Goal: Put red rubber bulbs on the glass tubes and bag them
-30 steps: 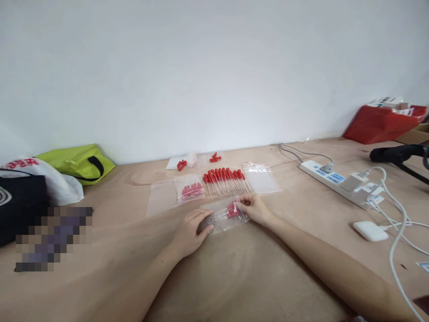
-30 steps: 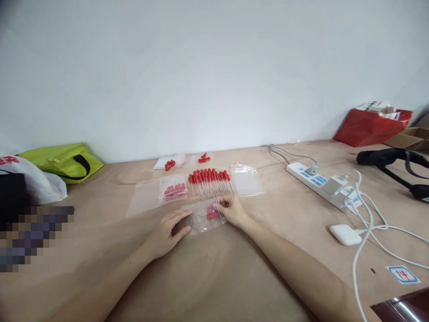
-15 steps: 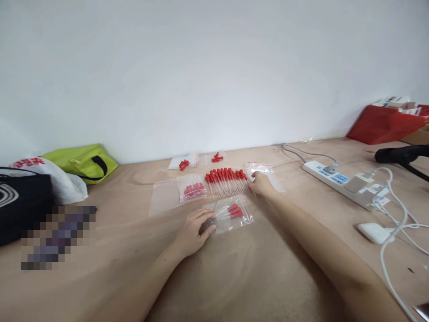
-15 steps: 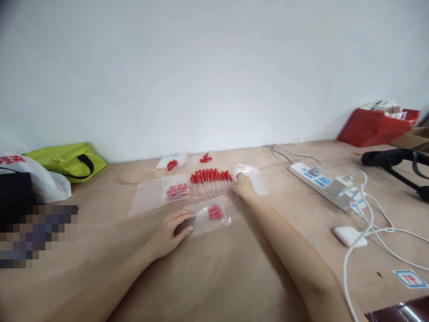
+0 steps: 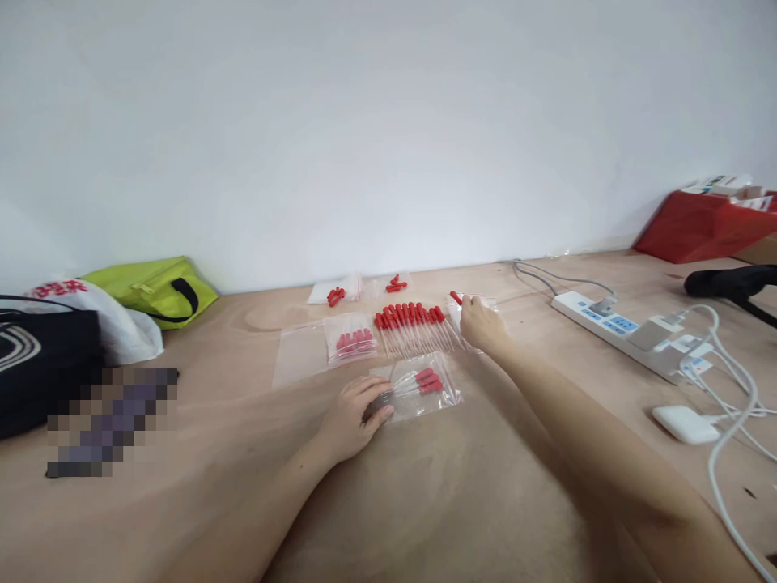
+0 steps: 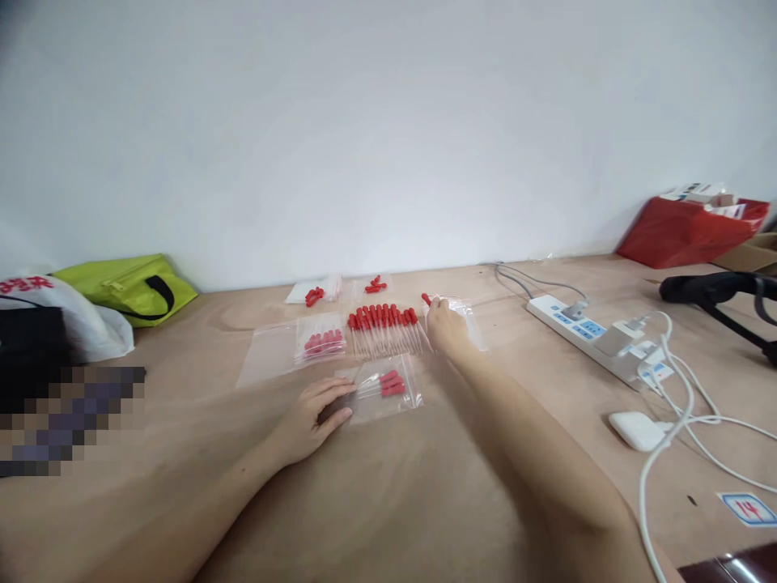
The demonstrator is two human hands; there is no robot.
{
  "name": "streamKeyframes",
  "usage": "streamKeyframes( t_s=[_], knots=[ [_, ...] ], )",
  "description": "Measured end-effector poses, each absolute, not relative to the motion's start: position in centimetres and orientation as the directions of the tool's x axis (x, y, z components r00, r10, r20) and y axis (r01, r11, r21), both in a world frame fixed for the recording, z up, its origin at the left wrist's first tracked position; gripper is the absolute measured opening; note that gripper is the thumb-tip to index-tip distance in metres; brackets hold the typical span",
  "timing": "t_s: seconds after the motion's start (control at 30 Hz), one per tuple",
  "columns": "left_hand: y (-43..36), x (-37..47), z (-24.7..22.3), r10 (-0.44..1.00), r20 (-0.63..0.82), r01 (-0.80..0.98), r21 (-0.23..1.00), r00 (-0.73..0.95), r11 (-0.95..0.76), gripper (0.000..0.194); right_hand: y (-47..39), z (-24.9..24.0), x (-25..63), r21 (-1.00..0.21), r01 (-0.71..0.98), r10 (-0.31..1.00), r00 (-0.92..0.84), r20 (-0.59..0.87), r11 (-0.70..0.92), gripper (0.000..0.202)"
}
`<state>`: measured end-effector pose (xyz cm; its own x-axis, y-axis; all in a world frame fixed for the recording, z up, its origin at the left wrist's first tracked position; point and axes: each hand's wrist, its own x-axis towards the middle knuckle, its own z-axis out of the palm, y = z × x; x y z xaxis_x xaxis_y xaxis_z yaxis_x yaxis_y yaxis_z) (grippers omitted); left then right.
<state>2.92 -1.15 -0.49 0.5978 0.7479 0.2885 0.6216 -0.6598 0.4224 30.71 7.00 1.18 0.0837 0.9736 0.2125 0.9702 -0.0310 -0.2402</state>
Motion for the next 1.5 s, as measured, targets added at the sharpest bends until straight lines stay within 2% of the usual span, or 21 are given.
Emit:
streamKeyframes(
  t_s=[0.07, 0.13, 0.17, 0.23, 0.3, 0.37, 0.8, 0.9, 1.03, 1.13, 1.27, 1.37, 1.5],
  knots=[
    [-1.1, 2.9, -0.5, 0.747, 0.29, 0.621, 0.423, 0.598, -0.66, 0.027, 6.0, 0.8, 31.2, -0.501, 0.865, 0.963, 0.106, 0.248, 0.034, 0.055],
    [-1.1, 2.9, -0.6, 0.746, 0.288, 0.619, 0.424, 0.6, -0.661, 0.027, 4.7, -0.1, 31.3, -0.79, 0.607, 0.958, 0.17, 0.229, 0.081, 0.066],
    [-1.0, 3.0, -0.6, 0.746, 0.286, 0.618, 0.426, 0.601, -0.661, 0.027, 4.0, -0.7, 31.2, -0.887, 0.456, 0.957, 0.216, 0.192, 0.075, 0.07],
    [-0.9, 3.0, -0.7, 0.746, 0.28, 0.617, 0.427, 0.605, -0.661, 0.027, 2.9, -1.8, 30.6, -0.974, 0.218, 0.948, 0.291, 0.126, 0.062, 0.073],
    [-0.9, 3.0, -0.7, 0.746, 0.279, 0.618, 0.427, 0.605, -0.661, 0.027, 2.1, -2.5, 30.0, -0.994, 0.089, 0.935, 0.343, 0.087, 0.06, 0.073],
    [-0.9, 3.0, -0.7, 0.747, 0.279, 0.621, 0.424, 0.603, -0.659, 0.027, 1.8, -2.6, 29.4, -0.997, 0.032, 0.919, 0.387, 0.081, 0.075, 0.071],
    [-0.9, 2.9, -0.5, 0.735, 0.277, 0.617, 0.407, 0.618, -0.673, 0.028, 1.6, -2.9, 27.7, -0.966, -0.106, 0.895, 0.411, 0.172, 0.234, 0.047],
    [-0.9, 2.9, -0.6, 0.737, 0.271, 0.621, 0.406, 0.619, -0.67, 0.028, 1.5, -2.7, 27.5, -0.963, -0.161, 0.913, 0.383, 0.14, 0.215, 0.044],
    [-0.8, 2.8, -0.7, 0.734, 0.278, 0.621, 0.398, 0.619, -0.675, 0.027, 1.1, -2.7, 26.8, -0.958, -0.245, 0.967, 0.24, 0.09, 0.15, 0.04],
    [-0.8, 2.8, -0.7, 0.736, 0.277, 0.621, 0.402, 0.618, -0.673, 0.027, 0.7, -2.8, 26.5, -0.969, -0.191, 0.977, 0.172, 0.126, 0.158, 0.037],
    [-0.9, 2.9, -0.6, 0.74, 0.268, 0.616, 0.421, 0.618, -0.666, 0.027, 0.6, -3.0, 27.0, -0.974, 0.042, 0.961, 0.156, 0.227, 0.223, 0.029],
    [-1.1, 3.0, -0.4, 0.755, 0.254, 0.625, 0.437, 0.605, -0.647, 0.029, 0.9, -3.3, 27.9, -0.958, 0.195, 0.973, 0.057, 0.224, 0.21, 0.025],
    [-1.3, 3.1, -0.1, 0.773, 0.257, 0.631, 0.459, 0.579, -0.626, 0.035, 1.5, -3.3, 29.1, -0.925, 0.281, 0.967, -0.086, 0.24, 0.255, 0.025]
  ],
)
